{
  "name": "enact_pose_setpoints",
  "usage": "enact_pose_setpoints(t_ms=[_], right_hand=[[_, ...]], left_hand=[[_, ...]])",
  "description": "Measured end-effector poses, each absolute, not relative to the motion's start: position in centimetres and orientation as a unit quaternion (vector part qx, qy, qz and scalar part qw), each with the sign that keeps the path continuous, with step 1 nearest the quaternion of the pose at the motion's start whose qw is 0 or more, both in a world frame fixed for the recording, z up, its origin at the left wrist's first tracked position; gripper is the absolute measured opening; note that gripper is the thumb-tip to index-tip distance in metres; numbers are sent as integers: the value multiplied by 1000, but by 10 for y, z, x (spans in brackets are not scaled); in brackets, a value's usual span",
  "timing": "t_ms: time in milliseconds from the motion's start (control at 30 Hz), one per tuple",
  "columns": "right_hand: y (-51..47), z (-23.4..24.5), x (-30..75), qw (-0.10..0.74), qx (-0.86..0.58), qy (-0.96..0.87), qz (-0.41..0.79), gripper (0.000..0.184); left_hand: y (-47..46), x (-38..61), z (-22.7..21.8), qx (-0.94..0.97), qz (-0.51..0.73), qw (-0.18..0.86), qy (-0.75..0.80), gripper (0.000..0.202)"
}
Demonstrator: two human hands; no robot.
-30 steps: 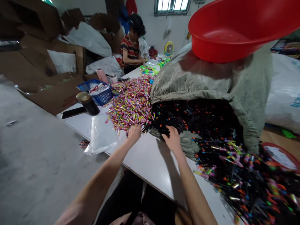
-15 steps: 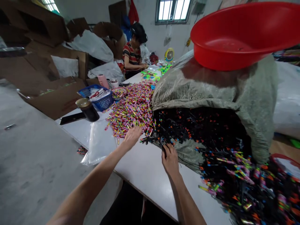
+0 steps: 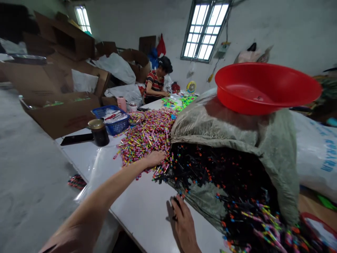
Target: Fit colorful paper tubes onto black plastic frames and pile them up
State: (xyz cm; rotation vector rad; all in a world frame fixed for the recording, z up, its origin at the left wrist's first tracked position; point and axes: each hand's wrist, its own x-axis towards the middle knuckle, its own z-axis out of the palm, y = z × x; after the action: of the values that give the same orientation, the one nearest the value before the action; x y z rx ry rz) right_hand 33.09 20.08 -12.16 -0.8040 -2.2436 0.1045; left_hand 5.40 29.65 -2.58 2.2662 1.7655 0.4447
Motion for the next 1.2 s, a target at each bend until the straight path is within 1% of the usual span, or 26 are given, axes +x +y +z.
enact_pose_setpoints(t_ms=[67, 133, 233, 300, 367, 467, 567, 633, 733, 800, 900, 967, 1033, 1100, 1133, 1200], right_hand=[[201, -104, 336, 403, -348, -842, 84, 38], [203, -84, 342, 428, -408, -794, 137, 33], [203, -65, 348, 402, -477, -738, 258, 38], [198, -67, 349, 387, -493, -702, 338, 41], [190, -77, 348, 401, -507, -664, 376, 41], [182, -81, 348, 417, -527, -626, 396, 38], [177, -56, 346, 410, -534, -613, 414, 35], [176, -33, 342, 427, -543, -602, 399, 31], [177, -16, 329, 447, -544, -552, 446, 37], [175, -17, 320, 457, -540, -508, 491, 39], [169, -25, 310, 475, -529, -467, 525, 36], [166, -28, 310, 472, -521, -470, 534, 36], [164, -30, 316, 446, -508, -500, 541, 38], [162, -29, 328, 419, -503, -546, 523, 41], [161, -28, 336, 415, -511, -571, 490, 43], [159, -26, 353, 413, -541, -634, 367, 48]], left_hand=[[294, 56, -22, 731, 226, 136, 629, 10], [294, 61, -17, 671, 309, 160, 655, 11], [291, 79, -11, 557, 424, 233, 675, 14], [278, 99, -12, 483, 478, 310, 665, 21], [256, 124, -18, 422, 508, 395, 638, 30], [210, 161, -37, 355, 510, 507, 597, 44], [165, 188, -52, 244, 510, 627, 535, 47], [144, 199, -53, 169, 521, 679, 488, 47], [130, 205, -46, 149, 562, 672, 458, 48], [130, 206, -39, 171, 590, 644, 457, 49], [129, 206, -32, 235, 583, 599, 496, 45], [128, 208, -30, 263, 574, 573, 522, 44], [126, 210, -29, 269, 580, 557, 530, 42], [125, 211, -30, 265, 585, 553, 531, 41], [125, 211, -31, 262, 586, 551, 533, 41], [126, 210, -32, 260, 582, 548, 542, 39]])
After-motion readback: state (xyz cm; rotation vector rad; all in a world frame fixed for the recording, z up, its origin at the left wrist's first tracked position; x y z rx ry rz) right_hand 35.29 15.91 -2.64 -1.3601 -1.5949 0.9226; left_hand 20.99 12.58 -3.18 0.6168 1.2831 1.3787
